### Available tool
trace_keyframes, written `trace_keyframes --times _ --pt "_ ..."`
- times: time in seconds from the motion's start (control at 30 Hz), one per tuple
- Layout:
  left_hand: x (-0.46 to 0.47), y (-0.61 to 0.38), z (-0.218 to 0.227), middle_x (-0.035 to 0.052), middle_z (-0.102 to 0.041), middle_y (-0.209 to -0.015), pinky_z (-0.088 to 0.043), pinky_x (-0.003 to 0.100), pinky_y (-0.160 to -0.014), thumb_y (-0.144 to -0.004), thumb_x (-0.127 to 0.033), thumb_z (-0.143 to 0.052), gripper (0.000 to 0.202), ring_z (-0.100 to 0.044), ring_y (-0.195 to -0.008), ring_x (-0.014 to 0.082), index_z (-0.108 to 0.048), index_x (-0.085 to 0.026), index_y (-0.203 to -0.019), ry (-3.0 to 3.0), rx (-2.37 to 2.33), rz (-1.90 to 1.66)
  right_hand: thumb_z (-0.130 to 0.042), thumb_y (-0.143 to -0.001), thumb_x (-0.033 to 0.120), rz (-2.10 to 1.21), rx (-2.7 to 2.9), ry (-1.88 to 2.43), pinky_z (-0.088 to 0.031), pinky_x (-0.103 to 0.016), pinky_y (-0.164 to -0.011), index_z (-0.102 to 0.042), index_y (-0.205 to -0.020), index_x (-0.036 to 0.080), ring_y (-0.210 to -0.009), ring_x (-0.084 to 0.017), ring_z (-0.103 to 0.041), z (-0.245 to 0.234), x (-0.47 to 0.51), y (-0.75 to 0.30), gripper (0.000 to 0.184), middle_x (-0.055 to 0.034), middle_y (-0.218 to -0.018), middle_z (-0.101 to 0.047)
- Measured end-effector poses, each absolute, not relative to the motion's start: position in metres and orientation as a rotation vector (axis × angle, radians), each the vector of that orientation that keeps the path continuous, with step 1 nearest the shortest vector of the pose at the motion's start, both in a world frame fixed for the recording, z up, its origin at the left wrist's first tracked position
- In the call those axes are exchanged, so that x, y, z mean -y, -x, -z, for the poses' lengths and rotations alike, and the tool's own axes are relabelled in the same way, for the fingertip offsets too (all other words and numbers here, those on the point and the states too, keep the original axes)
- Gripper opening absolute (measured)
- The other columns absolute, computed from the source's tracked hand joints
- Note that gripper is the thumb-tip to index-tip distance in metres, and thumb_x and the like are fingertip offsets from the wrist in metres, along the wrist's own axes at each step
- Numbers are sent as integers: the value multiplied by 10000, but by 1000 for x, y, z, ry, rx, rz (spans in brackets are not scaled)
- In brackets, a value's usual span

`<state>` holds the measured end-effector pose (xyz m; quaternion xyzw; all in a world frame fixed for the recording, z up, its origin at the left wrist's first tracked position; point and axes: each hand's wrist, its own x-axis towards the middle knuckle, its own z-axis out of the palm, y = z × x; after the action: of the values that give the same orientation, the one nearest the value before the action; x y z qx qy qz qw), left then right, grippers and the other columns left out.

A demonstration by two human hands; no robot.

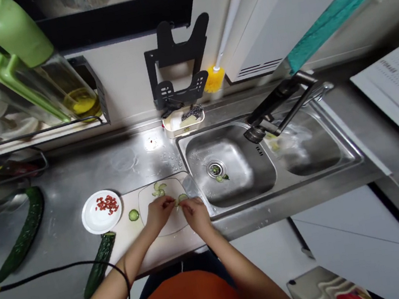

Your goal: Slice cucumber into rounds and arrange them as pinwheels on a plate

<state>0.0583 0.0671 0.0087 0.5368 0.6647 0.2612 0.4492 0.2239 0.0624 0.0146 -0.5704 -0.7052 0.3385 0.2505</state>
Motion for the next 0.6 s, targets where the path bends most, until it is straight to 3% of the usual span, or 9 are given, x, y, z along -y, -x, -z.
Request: trace_keyframes --times 0.37,0.6 --pt "-78 -62 0 38 -674 -874 -403 269 -758 -862 -265 -514 174 -587 -839 161 -672 -217 -918 -1629 -1708 -448 -528 -838 188 -747 2077 1796 -349 -277 -718 -682 -818 238 -810 -192 -525 -16 -69 -215 163 -25 -772 -679" --pt "-80 -66 3 45 -666 -885 -399 278 -749 -888 -273 -476 197 -585 -848 172 -659 -218 -936 -1698 -1721 -387 -518 -858 202 -729 2136 1892 -309 -281 -709 -678 -840 247 -840 -197 -506 -22 -70 -212 167 -24 -788 -678"
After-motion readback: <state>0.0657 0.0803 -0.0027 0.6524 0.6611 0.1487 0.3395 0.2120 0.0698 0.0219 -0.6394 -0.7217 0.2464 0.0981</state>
